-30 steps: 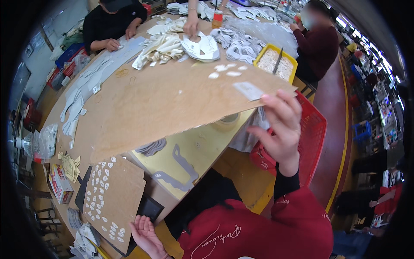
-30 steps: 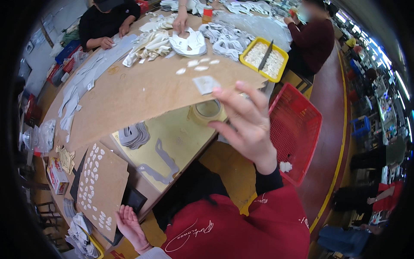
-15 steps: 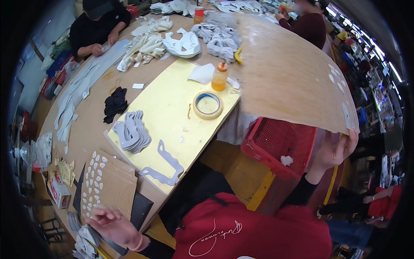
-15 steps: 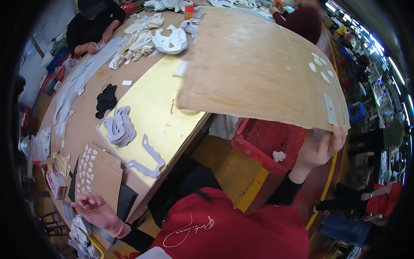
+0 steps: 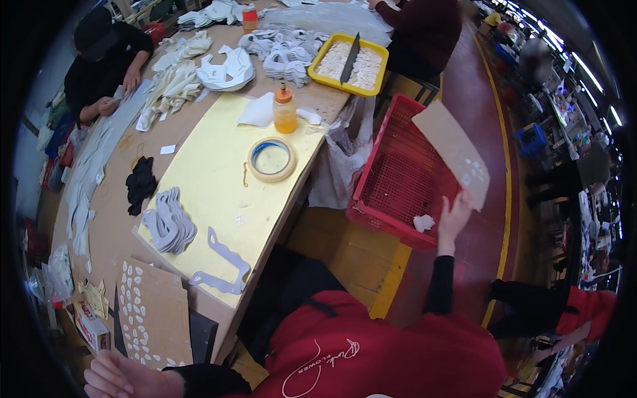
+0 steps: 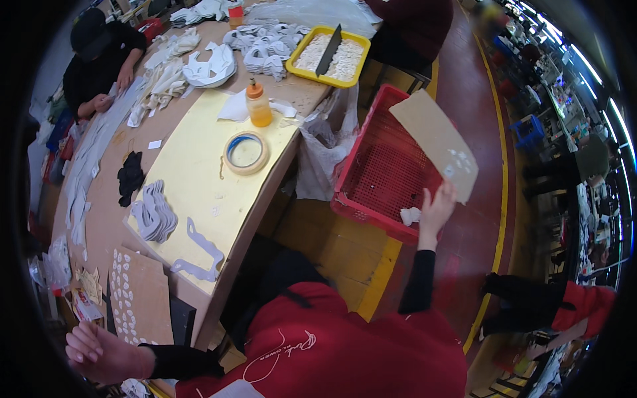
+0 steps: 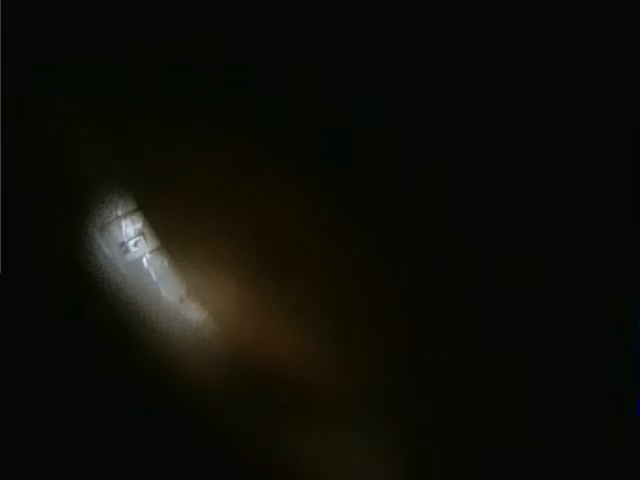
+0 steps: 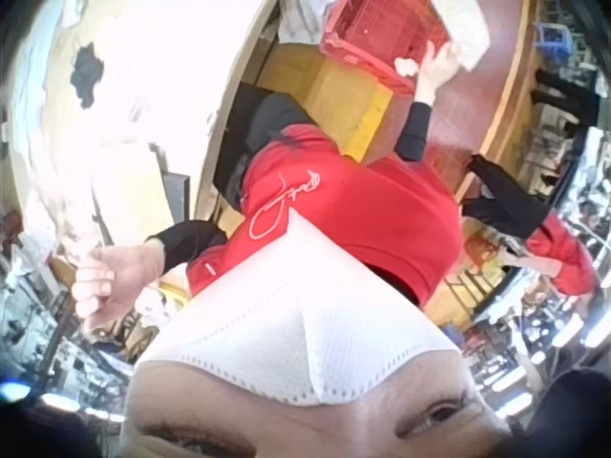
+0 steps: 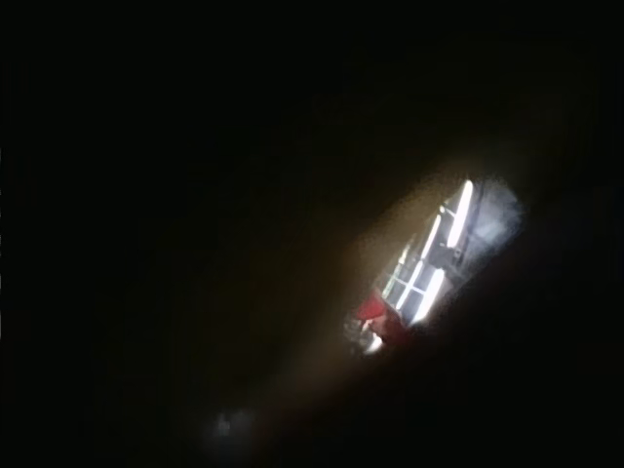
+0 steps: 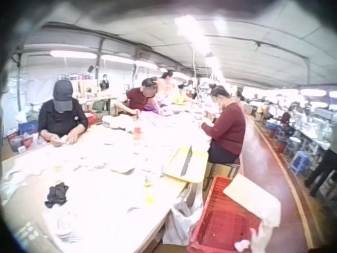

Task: The person applies adhesive tape to small white fabric pieces and attaches them to larger gray fabric pieces on a workbench. They then place the assembled pieces under a UV lamp and handle additional fabric parts.

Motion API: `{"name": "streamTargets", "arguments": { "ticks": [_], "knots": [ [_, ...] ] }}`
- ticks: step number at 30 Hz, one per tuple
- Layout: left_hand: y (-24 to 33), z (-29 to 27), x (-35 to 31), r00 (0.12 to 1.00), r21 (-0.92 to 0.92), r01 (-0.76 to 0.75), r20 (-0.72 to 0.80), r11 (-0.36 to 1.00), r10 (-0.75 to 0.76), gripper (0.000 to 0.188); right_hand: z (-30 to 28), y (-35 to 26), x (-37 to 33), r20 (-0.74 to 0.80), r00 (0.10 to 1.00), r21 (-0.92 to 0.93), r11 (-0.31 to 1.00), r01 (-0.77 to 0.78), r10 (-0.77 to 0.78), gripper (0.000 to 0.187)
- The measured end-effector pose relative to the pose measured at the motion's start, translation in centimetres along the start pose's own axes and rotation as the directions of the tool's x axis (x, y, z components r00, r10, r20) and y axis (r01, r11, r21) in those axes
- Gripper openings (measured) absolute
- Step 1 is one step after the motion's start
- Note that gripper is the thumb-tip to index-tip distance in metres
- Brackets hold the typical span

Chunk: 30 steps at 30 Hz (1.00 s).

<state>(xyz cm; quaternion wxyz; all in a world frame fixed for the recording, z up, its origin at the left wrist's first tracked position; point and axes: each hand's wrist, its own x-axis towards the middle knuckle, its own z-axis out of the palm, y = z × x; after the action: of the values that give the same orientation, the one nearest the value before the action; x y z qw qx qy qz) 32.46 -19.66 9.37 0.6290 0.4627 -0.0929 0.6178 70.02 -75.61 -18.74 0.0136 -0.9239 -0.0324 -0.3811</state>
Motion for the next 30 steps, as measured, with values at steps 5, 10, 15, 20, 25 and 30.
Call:
{"name": "streamTargets", "arguments": {
  "ticks": [5, 10, 15, 20, 25, 30],
  "knots": [
    [1.5, -1.1, 1.1, 0.985, 0.249, -0.081, -0.13, 0.965, 0.116, 0.022, 6.5, -2.5, -3.0, 0.326, 0.944, -0.074, 0.997, -0.023, 0.046, 0.048],
    [0.4, 0.9, 1.4, 0.988, 0.287, -0.122, -0.054, 0.95, 0.143, 0.029, 11.6, -3.1, -6.6, 0.409, 0.91, -0.127, 0.992, -0.024, 0.075, 0.064],
    [-3.3, 3.1, 1.8, 0.988, 0.487, -0.001, 0.136, 0.873, -0.075, 0.034, 13.0, -5.3, -7.9, 0.733, 0.678, -0.046, 0.999, -0.028, 0.053, 0.073],
    [-12.8, 5.4, 5.2, 0.675, 0.751, 0.468, 0.036, 0.466, -0.737, 0.021, 15.7, -2.4, -8.3, 0.92, 0.389, 0.091, 0.942, -0.323, 0.044, 0.066],
    [-23.9, 5.7, 6.7, 0.385, 0.762, 0.523, 0.187, 0.381, -0.904, 0.041, 18.7, -1.5, -9.1, 0.859, 0.513, 0.319, 0.781, -0.538, 0.002, 0.052],
    [-35.5, 5.3, 7.7, 0.219, 0.779, 0.593, 0.089, 0.205, -0.972, 0.075, 13.8, -6.0, -7.5, 0.696, 0.718, 0.365, 0.845, -0.391, 0.032, 0.045]
  ]
}}
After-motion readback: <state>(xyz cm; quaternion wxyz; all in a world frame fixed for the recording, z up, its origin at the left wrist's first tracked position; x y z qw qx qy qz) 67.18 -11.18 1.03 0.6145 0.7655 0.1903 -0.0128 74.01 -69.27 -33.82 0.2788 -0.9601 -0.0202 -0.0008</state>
